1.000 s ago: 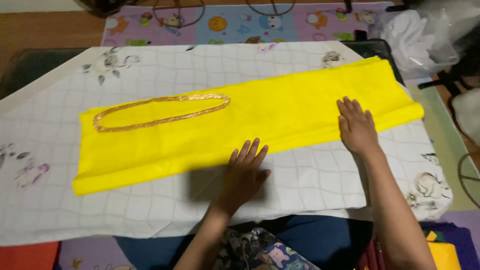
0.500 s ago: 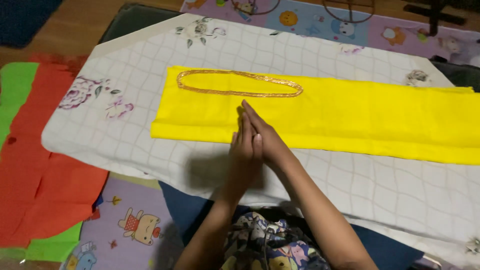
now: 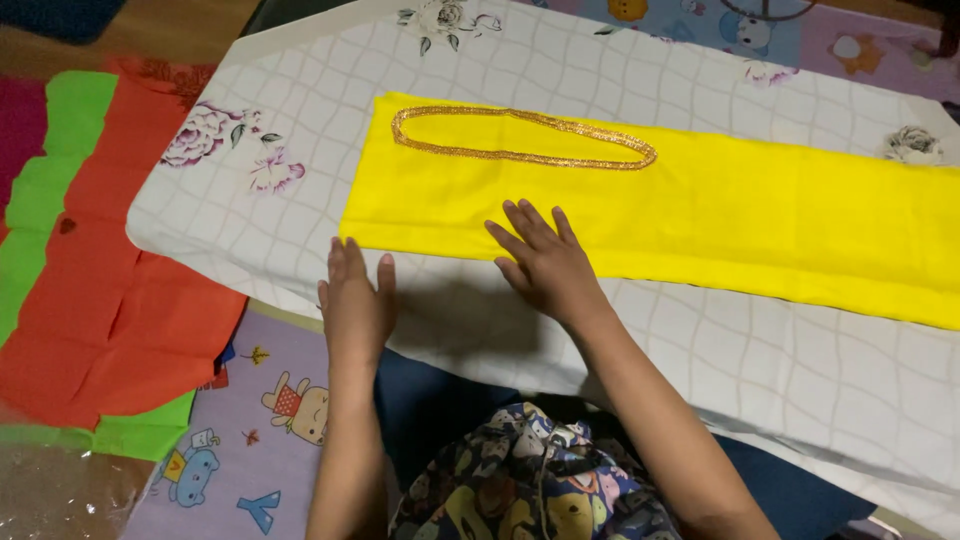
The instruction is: Folding a large piece of yellow fabric into a neat rectangle on a flat surface
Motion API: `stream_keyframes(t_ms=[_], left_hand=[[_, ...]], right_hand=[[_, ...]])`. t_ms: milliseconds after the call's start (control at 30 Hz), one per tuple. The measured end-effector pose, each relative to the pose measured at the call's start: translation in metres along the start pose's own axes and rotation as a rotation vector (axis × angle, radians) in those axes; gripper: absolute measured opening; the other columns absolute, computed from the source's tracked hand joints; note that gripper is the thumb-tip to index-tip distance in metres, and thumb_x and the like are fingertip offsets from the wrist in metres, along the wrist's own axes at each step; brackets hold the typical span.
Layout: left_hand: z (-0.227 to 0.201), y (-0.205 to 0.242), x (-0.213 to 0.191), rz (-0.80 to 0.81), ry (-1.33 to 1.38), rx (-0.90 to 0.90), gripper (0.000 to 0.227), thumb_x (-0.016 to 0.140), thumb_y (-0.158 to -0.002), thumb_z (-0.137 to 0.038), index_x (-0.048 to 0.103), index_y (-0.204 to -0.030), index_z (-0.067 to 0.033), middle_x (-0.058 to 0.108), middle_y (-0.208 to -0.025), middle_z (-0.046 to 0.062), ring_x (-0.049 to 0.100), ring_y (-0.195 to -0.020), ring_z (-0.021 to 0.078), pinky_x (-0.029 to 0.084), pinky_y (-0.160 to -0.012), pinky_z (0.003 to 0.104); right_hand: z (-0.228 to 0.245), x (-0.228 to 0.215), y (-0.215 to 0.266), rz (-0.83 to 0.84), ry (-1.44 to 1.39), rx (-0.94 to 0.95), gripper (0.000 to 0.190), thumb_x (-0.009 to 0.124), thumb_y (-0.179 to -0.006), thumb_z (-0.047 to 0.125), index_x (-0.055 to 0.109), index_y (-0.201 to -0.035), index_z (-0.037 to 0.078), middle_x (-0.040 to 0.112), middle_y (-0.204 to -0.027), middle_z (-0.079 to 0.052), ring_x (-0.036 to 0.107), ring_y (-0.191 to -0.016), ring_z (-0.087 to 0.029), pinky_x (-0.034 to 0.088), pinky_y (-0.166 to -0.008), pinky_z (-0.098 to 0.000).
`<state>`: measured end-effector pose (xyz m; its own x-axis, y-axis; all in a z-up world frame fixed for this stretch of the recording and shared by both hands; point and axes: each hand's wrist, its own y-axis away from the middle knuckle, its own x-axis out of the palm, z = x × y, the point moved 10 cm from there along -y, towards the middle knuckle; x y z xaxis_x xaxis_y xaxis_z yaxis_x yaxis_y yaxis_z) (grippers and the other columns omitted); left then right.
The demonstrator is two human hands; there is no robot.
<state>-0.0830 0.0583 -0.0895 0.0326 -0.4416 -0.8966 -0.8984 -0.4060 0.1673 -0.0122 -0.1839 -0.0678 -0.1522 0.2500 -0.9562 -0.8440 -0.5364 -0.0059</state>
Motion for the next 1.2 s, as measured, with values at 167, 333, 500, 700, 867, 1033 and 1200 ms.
stream_keyframes(t_ms=[167,333,500,700,867,1033,1200], left_hand=[[-0.012,0.032,-0.041,-0.383,0.873,-0.026,0.059,0.067,-0.101,-0.016,0.042,-0.152,0.0003,0.057,-0.138,0.020,0.065,-0.112,0.0229,0.050,-0.096,0.036],[-0.046,0.035,0.006,0.041,1.561,-0.216,0.066,0.059,-0.101,-0.017,0.029,-0.154,0.0100,0.050,-0.143,0.031,0.061,-0.121,0.0397,0.047,-0.106,0.045],[-0.077,0.038,0.018,0.277,1.694,-0.413,0.065,0.059,-0.102,-0.024,0.034,-0.154,0.0045,0.045,-0.156,0.027,0.045,-0.144,0.0465,0.031,-0.119,0.055],[-0.057,0.000,0.055,0.141,1.955,-0.615,0.060,0.070,-0.098,-0.022,0.041,-0.148,-0.0074,0.052,-0.152,0.015,0.056,-0.139,0.0290,0.044,-0.117,0.045],[-0.046,-0.006,0.044,-0.088,1.642,-0.541,0.051,0.075,-0.096,-0.017,0.051,-0.138,0.0006,0.063,-0.131,0.022,0.066,-0.124,0.0364,0.057,-0.102,0.052],[-0.040,-0.013,0.047,-0.188,1.604,-0.479,0.048,0.078,-0.092,-0.016,0.054,-0.130,0.0042,0.065,-0.118,0.017,0.071,-0.111,0.0278,0.063,-0.095,0.044],[-0.055,-0.013,0.023,-0.275,1.794,-0.358,0.044,0.081,-0.089,-0.011,0.060,-0.125,0.0026,0.067,-0.118,0.015,0.069,-0.110,0.0223,0.062,-0.096,0.038]], right_hand=[[0.016,-0.022,0.012,-0.598,0.089,-0.272,0.035,0.069,-0.097,0.042,0.073,-0.129,0.030,0.068,-0.139,-0.001,0.058,-0.136,-0.021,0.027,-0.123,-0.0537],[0.012,-0.026,0.018,-0.746,0.062,-0.302,0.020,0.072,-0.096,0.032,0.079,-0.114,0.028,0.078,-0.116,0.002,0.069,-0.120,-0.016,0.035,-0.122,-0.0466],[0.027,-0.048,0.031,-0.818,-0.085,-0.483,0.020,0.076,-0.089,0.016,0.078,-0.107,0.023,0.079,-0.113,0.002,0.073,-0.109,-0.018,0.052,-0.107,-0.0405],[0.031,-0.052,0.036,-0.830,-0.127,-0.570,0.019,0.077,-0.091,0.017,0.078,-0.109,0.021,0.078,-0.113,0.000,0.074,-0.105,-0.020,0.059,-0.092,-0.0368],[0.020,-0.039,0.023,-0.696,-0.011,-0.426,0.024,0.069,-0.100,0.036,0.074,-0.120,0.025,0.074,-0.122,-0.006,0.070,-0.116,-0.027,0.052,-0.099,-0.0451],[0.036,-0.052,0.032,-0.612,-0.090,-0.434,0.040,0.073,-0.096,0.037,0.067,-0.131,0.020,0.073,-0.124,-0.011,0.069,-0.118,-0.032,0.052,-0.101,-0.0485],[0.029,-0.049,0.029,-0.485,-0.336,-0.384,0.047,0.074,-0.094,0.028,0.063,-0.137,0.013,0.073,-0.123,-0.017,0.070,-0.116,-0.038,0.055,-0.098,-0.0525]])
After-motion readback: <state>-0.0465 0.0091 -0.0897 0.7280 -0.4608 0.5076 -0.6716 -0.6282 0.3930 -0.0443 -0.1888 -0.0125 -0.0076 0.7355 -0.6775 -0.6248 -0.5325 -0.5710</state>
